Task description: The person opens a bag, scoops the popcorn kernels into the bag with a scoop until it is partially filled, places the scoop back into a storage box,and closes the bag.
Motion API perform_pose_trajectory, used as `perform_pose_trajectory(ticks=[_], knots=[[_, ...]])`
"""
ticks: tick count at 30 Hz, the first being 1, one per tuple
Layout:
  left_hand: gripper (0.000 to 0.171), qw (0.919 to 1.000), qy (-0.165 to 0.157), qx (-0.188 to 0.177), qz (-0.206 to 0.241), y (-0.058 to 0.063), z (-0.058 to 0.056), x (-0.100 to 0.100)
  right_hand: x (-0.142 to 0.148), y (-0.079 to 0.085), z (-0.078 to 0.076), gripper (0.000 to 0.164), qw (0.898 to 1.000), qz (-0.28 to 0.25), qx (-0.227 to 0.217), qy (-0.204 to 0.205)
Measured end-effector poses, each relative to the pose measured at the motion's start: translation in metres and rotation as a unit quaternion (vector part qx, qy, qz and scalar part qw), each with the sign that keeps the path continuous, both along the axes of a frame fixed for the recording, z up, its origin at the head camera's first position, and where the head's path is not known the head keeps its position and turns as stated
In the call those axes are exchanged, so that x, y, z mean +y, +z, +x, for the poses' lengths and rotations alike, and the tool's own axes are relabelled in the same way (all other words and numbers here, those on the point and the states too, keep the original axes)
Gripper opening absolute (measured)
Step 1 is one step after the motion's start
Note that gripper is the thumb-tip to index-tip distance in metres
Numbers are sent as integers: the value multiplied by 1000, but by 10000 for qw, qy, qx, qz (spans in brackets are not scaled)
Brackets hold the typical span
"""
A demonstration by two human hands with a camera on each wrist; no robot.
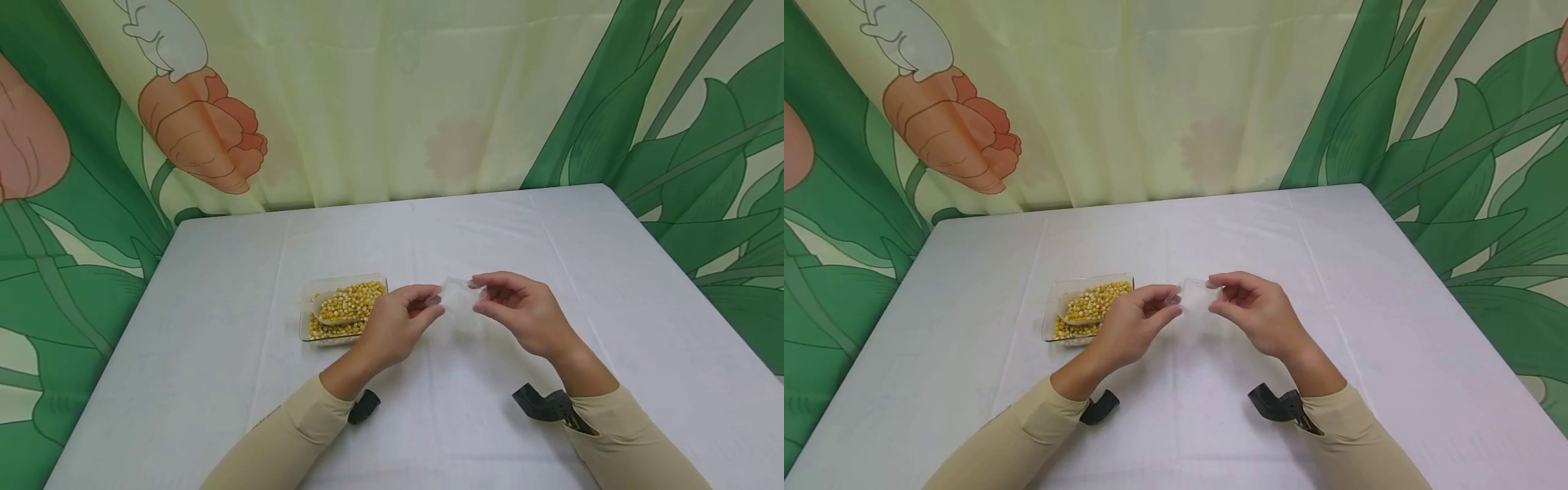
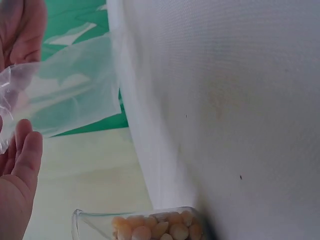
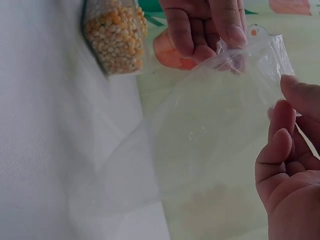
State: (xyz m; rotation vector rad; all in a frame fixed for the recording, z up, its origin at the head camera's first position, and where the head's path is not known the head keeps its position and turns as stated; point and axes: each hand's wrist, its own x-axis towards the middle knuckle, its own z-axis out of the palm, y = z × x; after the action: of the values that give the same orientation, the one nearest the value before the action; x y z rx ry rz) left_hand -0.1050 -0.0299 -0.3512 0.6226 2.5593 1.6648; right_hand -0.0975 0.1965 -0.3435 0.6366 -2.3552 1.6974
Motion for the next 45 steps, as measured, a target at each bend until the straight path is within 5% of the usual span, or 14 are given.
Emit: perform_pose_trajectory(ticks=[9,14,24,35,45], knots=[[28,9994,-176,-188,-211,-1,0,-1,0,-4,-3,35,9996,-76,242,-108],[38,9987,-320,-397,65,-1,1,-2,0,-5,-3,39,9996,-232,170,11],[22,9995,138,-229,143,-2,1,1,-2,-4,-2,34,9996,-158,147,-165],[21,9993,146,-227,242,-2,1,-1,0,-6,-5,31,9970,-741,-59,223],[27,9996,108,-275,-39,0,0,-3,0,1,-1,26,9999,-31,-40,-136]])
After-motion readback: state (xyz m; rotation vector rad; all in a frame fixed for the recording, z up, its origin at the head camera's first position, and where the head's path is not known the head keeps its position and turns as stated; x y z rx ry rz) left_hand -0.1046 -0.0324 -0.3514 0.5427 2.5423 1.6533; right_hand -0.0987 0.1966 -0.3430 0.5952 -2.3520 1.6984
